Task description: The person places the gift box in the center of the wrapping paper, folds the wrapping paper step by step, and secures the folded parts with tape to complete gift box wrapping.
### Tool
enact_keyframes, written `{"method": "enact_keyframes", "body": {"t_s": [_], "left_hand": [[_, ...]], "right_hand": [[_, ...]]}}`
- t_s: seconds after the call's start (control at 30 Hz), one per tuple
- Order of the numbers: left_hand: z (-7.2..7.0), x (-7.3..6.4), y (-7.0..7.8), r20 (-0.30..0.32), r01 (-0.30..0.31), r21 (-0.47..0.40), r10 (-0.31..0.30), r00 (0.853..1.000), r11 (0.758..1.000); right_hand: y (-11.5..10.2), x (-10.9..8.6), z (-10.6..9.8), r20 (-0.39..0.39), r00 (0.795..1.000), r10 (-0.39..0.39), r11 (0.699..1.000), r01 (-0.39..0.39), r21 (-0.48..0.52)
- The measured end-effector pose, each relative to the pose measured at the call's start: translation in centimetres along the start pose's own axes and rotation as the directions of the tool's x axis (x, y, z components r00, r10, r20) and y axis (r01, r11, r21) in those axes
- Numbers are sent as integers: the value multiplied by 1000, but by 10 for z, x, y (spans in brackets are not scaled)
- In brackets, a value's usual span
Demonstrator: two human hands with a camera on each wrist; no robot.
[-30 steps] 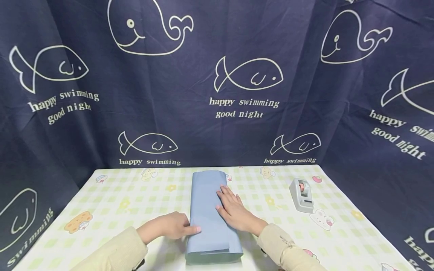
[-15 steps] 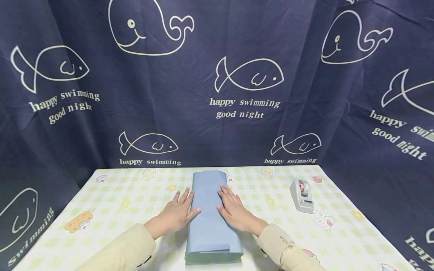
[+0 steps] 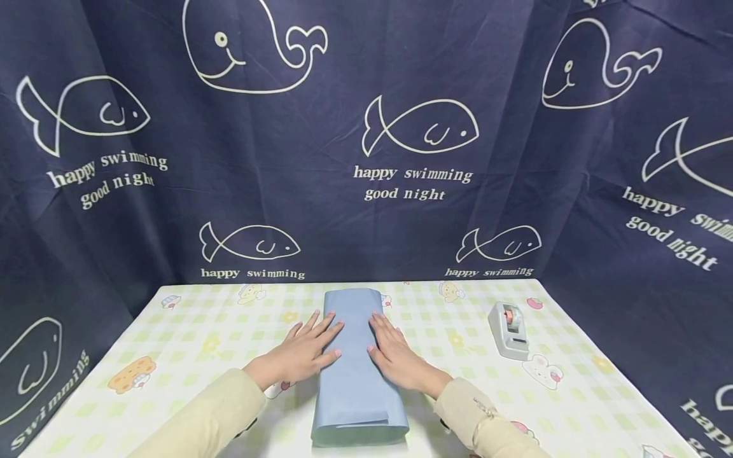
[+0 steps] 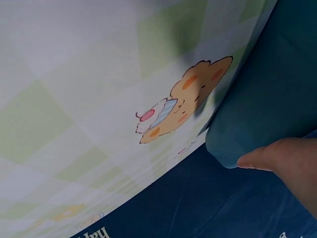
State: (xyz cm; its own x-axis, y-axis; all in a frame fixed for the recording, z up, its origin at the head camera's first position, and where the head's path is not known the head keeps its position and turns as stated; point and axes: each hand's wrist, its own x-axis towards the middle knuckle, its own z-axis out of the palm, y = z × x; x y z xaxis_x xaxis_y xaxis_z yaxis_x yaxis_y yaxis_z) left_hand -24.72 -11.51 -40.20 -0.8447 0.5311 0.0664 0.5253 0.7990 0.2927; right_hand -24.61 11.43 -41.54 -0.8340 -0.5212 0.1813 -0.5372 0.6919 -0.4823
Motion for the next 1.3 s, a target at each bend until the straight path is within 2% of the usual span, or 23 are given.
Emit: {"method": "enact_keyframes", "body": {"t_s": [0.47,0.63,0.8,0.9,1.07,1.3], "left_hand": [[4,1,-6,-27,-86,1,86,996,996],[5,2,-7,-41,-96,12,96,995,995],[7,3,-8,-50,-99,26,100,994,995],[8,3,-8,-54,-101,32,102,993,994],[8,3,-8,-52,-99,39,101,994,994],[7,2,-7,-50,-98,34,100,994,995]], "right_hand": [[9,1,-8,27,1000,-15,988,10,154],[15,1,-14,-31,1000,-5,983,10,182],[23,-1,-22,-127,992,23,990,-5,141],[31,-4,-29,-198,979,52,995,-35,92],[53,-13,-43,-309,943,121,992,-123,12],[90,-32,-67,-448,874,189,977,-213,-2]]}}
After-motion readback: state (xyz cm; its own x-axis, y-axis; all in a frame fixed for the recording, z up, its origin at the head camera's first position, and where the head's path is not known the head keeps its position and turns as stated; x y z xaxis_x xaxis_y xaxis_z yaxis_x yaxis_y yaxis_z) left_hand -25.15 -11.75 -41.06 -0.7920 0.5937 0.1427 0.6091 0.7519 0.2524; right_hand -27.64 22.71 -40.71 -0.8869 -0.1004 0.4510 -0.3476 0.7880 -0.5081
